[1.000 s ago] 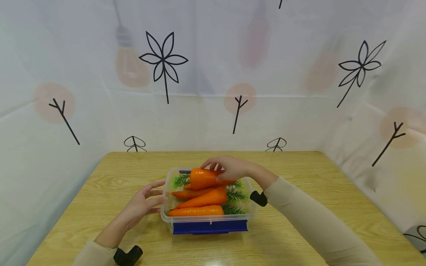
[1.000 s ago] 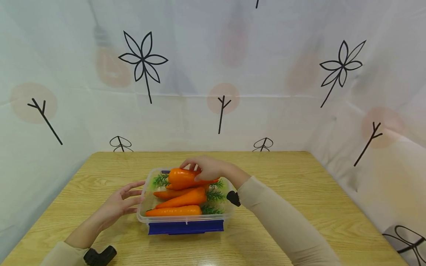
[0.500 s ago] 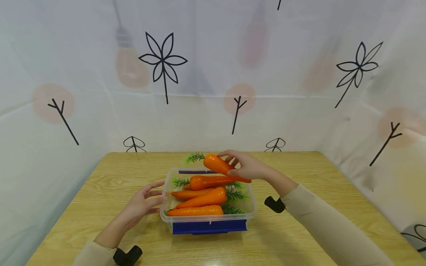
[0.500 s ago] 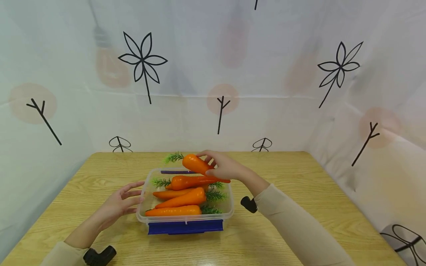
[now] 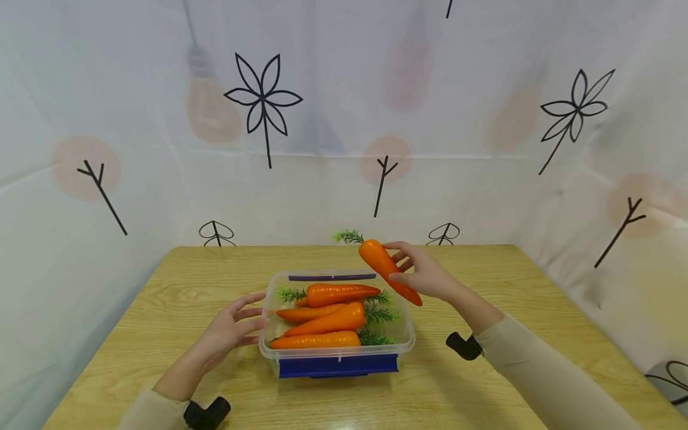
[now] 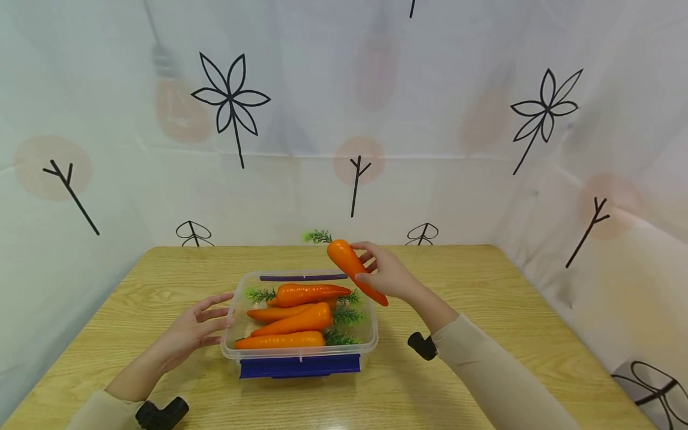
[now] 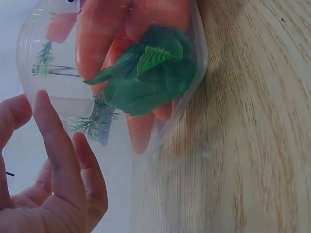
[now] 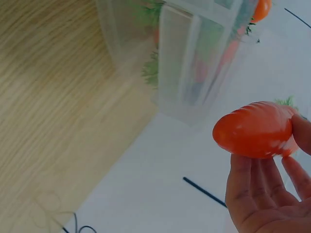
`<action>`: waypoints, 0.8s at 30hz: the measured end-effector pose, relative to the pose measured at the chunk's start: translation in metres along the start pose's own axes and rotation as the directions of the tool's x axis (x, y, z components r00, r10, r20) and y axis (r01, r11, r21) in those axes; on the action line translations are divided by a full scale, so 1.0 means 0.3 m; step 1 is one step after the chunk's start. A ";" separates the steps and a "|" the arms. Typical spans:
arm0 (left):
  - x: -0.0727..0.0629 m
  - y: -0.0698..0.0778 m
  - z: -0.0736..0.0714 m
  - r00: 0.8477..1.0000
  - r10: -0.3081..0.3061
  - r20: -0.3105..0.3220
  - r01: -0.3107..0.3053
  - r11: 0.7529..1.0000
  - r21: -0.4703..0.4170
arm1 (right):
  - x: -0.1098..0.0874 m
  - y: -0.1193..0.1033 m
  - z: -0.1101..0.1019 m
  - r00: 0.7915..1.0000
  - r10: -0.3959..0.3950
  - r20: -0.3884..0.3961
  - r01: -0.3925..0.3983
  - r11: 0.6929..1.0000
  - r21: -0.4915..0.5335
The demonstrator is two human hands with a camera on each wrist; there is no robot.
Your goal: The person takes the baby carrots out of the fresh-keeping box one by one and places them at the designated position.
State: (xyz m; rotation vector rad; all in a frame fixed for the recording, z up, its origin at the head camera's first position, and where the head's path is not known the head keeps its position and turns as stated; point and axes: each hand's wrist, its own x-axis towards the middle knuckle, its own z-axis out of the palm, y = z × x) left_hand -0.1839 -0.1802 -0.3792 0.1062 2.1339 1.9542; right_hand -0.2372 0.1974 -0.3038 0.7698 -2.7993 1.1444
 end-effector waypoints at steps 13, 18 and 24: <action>0.005 -0.007 0.002 1.000 -0.013 -0.007 0.013 1.000 -0.017 | -0.073 0.086 -0.011 0.992 0.062 -0.113 -0.058 0.997 0.043; 0.005 -0.002 0.006 1.000 -0.011 -0.019 0.011 1.000 -0.021 | -0.097 0.122 -0.009 0.984 0.112 -0.140 -0.102 0.992 0.076; 0.004 -0.001 0.008 0.999 -0.012 -0.036 0.011 0.999 -0.037 | -0.116 0.163 -0.009 0.978 0.137 -0.156 -0.119 0.986 0.119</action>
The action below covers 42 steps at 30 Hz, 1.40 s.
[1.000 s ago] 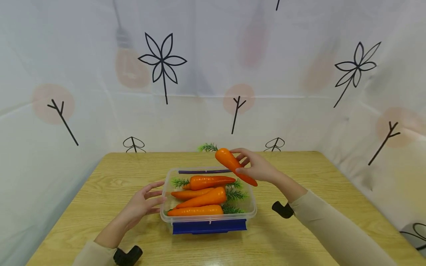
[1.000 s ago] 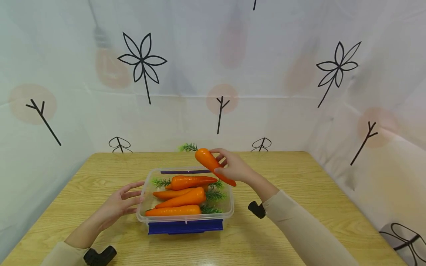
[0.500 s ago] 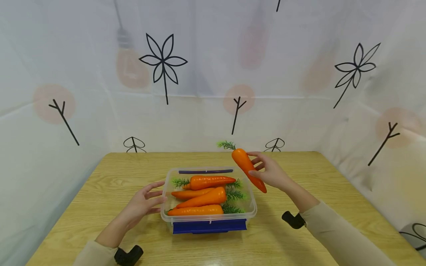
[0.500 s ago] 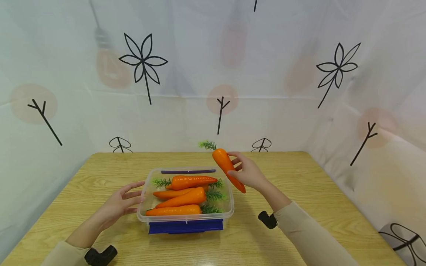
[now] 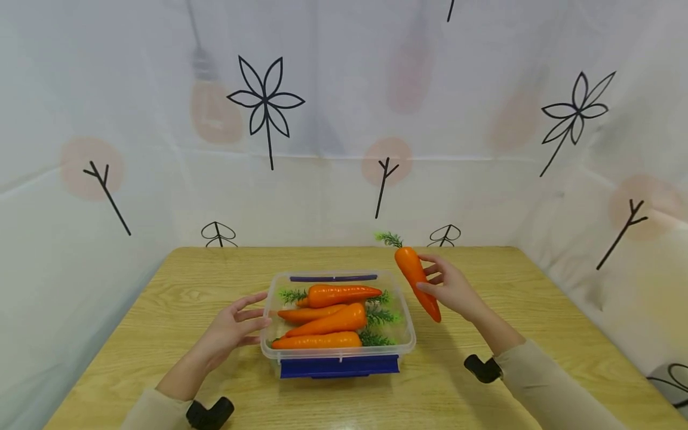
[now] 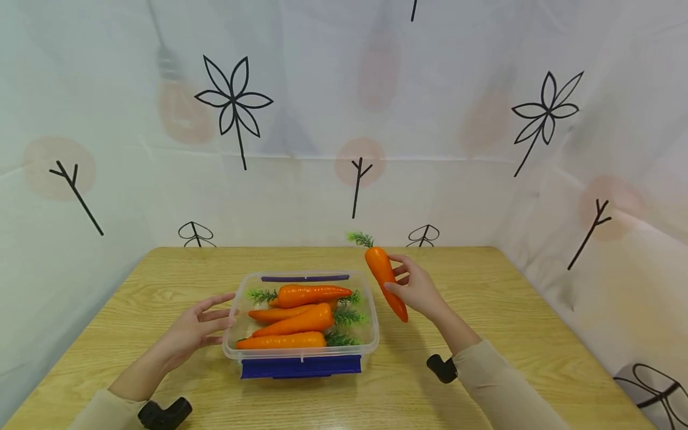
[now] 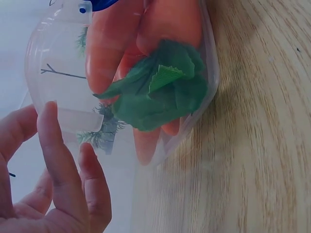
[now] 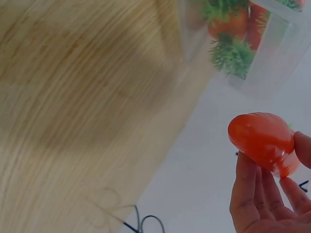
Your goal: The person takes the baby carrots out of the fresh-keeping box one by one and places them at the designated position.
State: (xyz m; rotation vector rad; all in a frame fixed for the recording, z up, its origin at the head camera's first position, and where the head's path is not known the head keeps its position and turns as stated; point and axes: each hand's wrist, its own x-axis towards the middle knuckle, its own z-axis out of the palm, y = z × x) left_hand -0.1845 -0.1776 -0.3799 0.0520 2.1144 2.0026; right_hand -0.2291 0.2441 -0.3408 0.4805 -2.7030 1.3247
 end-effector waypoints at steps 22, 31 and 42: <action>0.002 -0.008 0.004 1.000 -0.003 -0.010 0.003 1.000 -0.010 | -0.011 0.142 0.019 0.971 0.238 0.024 -0.239 0.961 0.140; 0.004 -0.013 0.002 1.000 -0.002 0.012 0.002 1.000 -0.014 | 0.003 0.200 0.045 0.955 0.290 0.063 -0.296 0.943 0.151; 0.001 -0.010 0.000 1.000 -0.001 0.017 0.001 1.000 -0.008 | 0.016 0.249 0.063 0.949 0.301 0.091 -0.309 0.947 0.087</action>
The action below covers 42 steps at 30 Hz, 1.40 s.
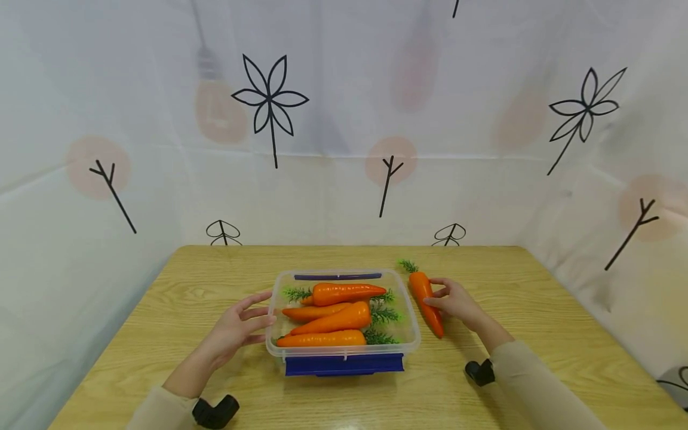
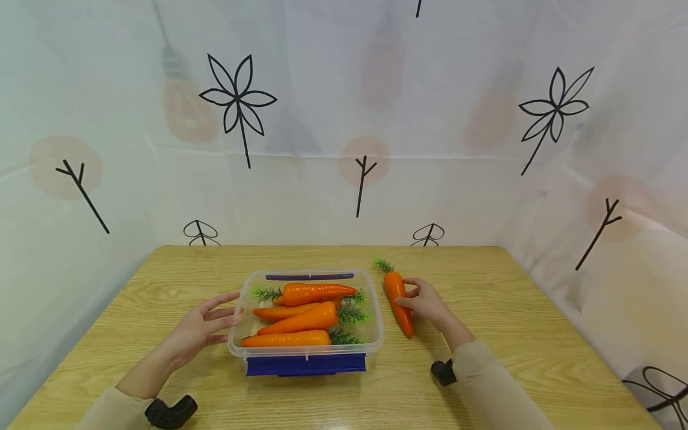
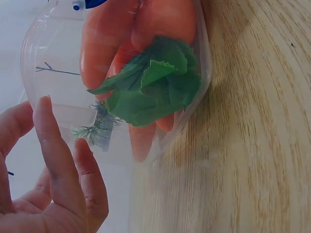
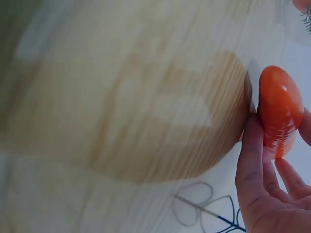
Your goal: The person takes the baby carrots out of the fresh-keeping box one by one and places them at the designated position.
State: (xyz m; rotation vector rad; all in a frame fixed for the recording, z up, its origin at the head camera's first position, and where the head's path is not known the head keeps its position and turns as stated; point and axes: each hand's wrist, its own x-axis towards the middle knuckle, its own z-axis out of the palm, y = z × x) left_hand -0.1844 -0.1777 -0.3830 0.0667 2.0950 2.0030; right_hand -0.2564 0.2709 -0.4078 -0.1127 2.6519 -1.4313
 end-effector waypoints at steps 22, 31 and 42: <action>0.004 -0.006 -0.002 1.000 0.001 -0.003 -0.001 1.000 -0.005 | -0.021 -0.033 -0.080 0.998 -0.033 0.049 0.034 0.999 -0.029; 0.000 -0.006 -0.001 1.000 0.005 0.007 -0.005 1.000 0.001 | -0.027 -0.073 -0.124 0.995 -0.081 0.052 0.083 0.996 -0.041; 0.002 -0.003 -0.001 1.000 0.005 0.006 -0.005 1.000 -0.004 | -0.011 -0.140 -0.158 0.987 -0.158 0.042 0.161 0.984 -0.081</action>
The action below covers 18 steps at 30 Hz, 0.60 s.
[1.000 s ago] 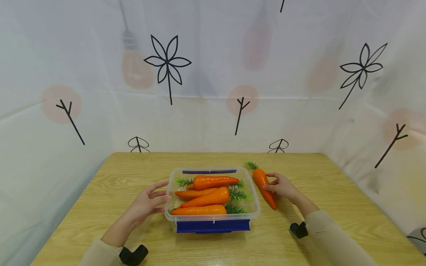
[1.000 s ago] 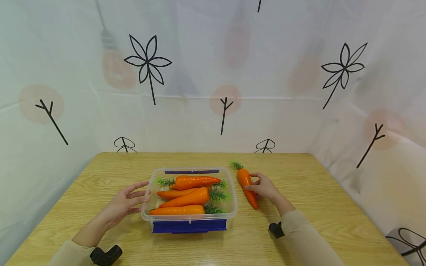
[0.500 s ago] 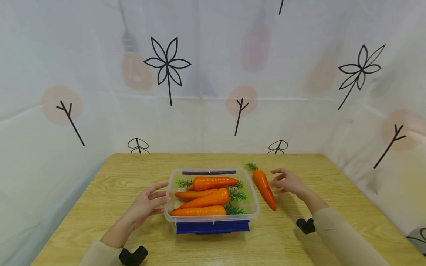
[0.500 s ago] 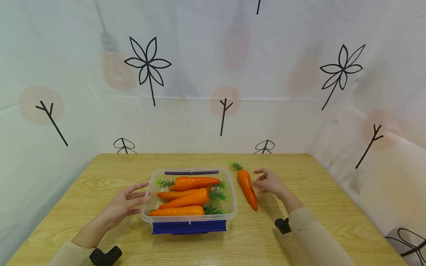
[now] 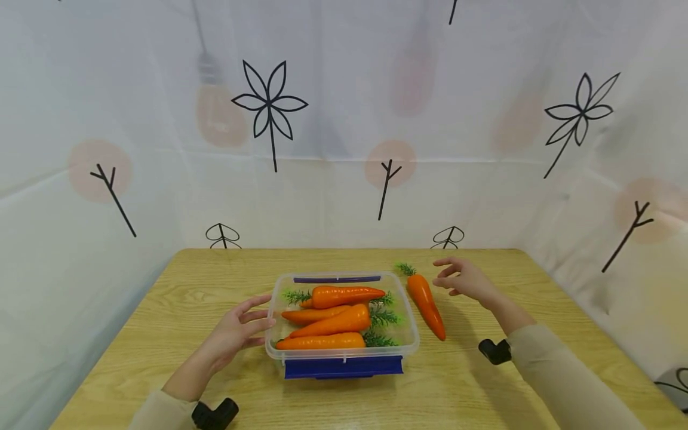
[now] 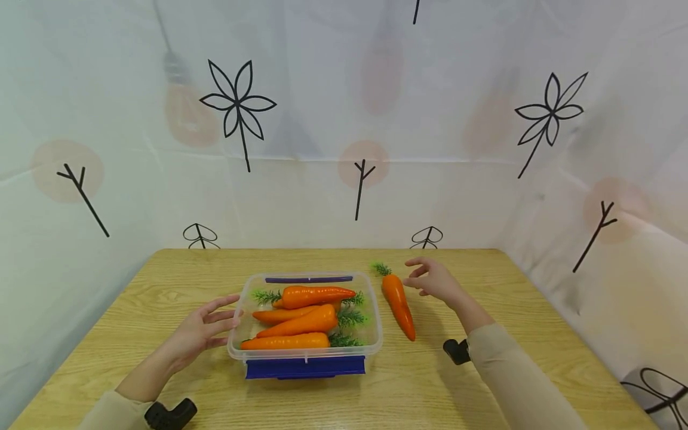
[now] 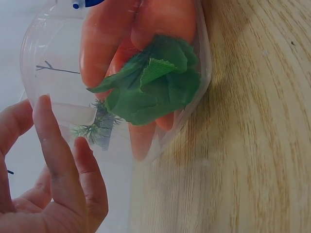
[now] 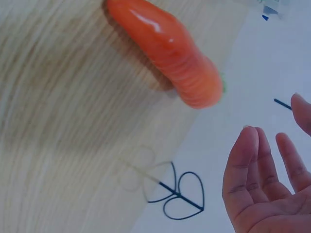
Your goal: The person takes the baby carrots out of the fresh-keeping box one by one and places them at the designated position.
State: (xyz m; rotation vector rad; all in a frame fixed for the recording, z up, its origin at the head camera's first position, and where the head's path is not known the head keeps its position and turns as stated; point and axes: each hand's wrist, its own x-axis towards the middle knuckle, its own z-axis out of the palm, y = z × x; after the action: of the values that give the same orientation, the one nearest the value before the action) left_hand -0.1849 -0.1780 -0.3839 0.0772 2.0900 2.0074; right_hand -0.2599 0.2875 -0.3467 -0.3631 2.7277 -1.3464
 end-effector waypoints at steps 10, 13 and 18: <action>0.000 -0.004 0.002 1.000 -0.005 0.003 0.005 1.000 -0.003 | 0.018 -0.077 -0.008 0.999 -0.046 0.026 0.047 0.998 -0.036; -0.001 -0.004 0.003 1.000 -0.005 0.000 0.005 1.000 -0.002 | 0.028 -0.101 -0.008 0.997 -0.064 0.034 0.066 0.997 -0.046; 0.000 -0.005 0.003 1.000 -0.006 -0.004 0.006 1.000 -0.003 | 0.045 -0.138 0.000 0.996 -0.072 0.049 0.075 0.995 -0.065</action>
State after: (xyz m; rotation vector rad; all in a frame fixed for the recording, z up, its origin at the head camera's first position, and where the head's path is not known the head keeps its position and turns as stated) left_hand -0.1843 -0.1772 -0.3854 0.0662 2.0865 2.0090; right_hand -0.2657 0.2598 -0.3136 -0.4981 2.7511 -1.2483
